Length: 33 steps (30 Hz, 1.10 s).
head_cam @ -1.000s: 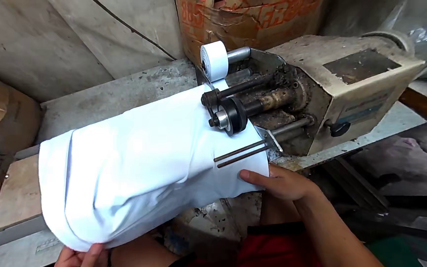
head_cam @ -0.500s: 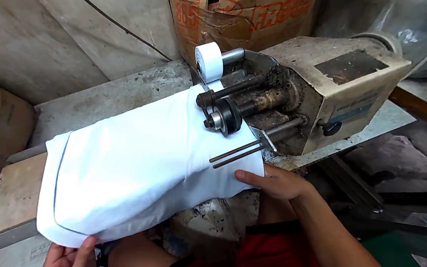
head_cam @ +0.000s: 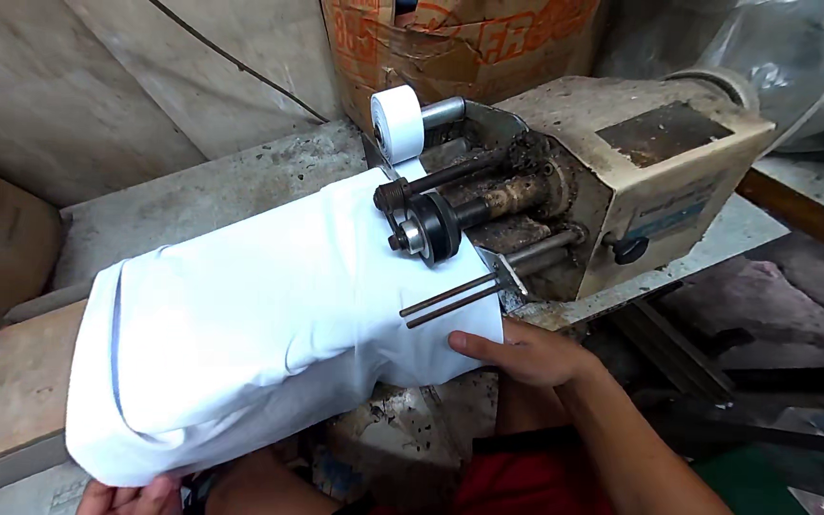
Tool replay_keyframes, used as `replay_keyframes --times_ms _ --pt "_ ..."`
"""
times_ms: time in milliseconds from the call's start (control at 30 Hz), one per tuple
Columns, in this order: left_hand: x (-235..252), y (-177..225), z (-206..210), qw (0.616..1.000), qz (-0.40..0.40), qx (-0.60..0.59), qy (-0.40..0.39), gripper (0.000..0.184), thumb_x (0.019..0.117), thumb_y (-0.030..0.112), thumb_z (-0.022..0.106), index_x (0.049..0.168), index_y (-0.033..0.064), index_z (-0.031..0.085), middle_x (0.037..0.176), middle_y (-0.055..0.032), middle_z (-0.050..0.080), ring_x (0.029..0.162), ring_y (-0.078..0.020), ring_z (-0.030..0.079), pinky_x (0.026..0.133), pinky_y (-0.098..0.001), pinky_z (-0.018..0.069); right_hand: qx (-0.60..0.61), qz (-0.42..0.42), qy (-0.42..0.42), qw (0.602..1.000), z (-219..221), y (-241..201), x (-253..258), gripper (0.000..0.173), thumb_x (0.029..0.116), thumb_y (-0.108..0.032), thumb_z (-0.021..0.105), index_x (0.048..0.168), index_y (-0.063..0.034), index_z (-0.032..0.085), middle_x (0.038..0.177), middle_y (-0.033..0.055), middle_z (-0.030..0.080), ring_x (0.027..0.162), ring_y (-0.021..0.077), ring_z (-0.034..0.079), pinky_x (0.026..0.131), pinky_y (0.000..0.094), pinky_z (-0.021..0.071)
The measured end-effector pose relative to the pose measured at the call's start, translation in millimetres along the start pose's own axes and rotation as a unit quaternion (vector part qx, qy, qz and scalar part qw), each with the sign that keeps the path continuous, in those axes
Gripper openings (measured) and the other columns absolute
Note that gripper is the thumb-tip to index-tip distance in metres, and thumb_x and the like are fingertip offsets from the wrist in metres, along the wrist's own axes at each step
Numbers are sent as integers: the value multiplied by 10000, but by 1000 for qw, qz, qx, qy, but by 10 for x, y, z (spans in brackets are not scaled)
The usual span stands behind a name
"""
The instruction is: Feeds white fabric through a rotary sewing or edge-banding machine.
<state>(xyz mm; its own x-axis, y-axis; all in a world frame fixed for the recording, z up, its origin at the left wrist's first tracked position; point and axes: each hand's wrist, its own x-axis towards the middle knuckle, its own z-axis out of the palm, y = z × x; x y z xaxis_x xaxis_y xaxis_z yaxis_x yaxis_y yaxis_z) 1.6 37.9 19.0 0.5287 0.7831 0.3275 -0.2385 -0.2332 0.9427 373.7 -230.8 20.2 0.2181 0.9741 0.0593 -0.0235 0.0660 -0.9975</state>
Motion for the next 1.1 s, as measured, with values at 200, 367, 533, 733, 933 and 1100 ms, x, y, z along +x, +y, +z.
replay_keyframes --times_ms 200,367,533,733,933,1100 --pt "-21 -6 61 1000 1 -18 23 354 930 105 733 1242 182 585 1130 49 751 1047 -98 711 950 -315 583 4 10 0 1000 -10 3 -4 307 1067 -385 531 1238 -157 645 1107 -121 722 1054 -15 667 967 253 561" --pt "-19 -25 93 999 -6 1 32 345 932 83 726 1224 187 574 1102 61 760 1022 -88 717 924 -304 592 8 21 -5 1000 -19 1 -4 323 1065 -405 527 1237 -158 642 1096 -112 725 1040 -6 675 959 257 567" --pt "-7 -31 90 999 -1 -24 36 340 929 90 730 1224 175 583 1103 45 761 1022 -100 723 928 -312 597 17 25 1 1000 -13 4 -9 326 1062 -410 532 1245 -162 638 1111 -114 723 1054 -4 670 971 262 561" --pt "-23 -59 73 999 -2 -18 35 322 932 102 730 1213 185 596 1098 48 758 1006 -89 721 902 -293 600 38 29 3 999 -13 6 -10 328 1057 -418 539 1251 -171 636 1116 -115 724 1059 6 674 975 271 563" --pt "-40 -80 58 1000 -8 -10 24 313 935 113 730 1202 209 596 1085 63 759 1001 -83 720 910 -300 598 35 14 3 999 -18 19 -11 309 1069 -395 520 1239 -168 642 1099 -117 728 1042 2 678 960 266 571" --pt "-32 -89 91 999 -10 -21 32 295 940 102 720 1198 193 610 1088 46 760 1004 -91 720 901 -292 596 53 11 0 999 -15 20 -11 294 1072 -388 517 1239 -177 635 1095 -119 729 1039 5 681 961 269 572"
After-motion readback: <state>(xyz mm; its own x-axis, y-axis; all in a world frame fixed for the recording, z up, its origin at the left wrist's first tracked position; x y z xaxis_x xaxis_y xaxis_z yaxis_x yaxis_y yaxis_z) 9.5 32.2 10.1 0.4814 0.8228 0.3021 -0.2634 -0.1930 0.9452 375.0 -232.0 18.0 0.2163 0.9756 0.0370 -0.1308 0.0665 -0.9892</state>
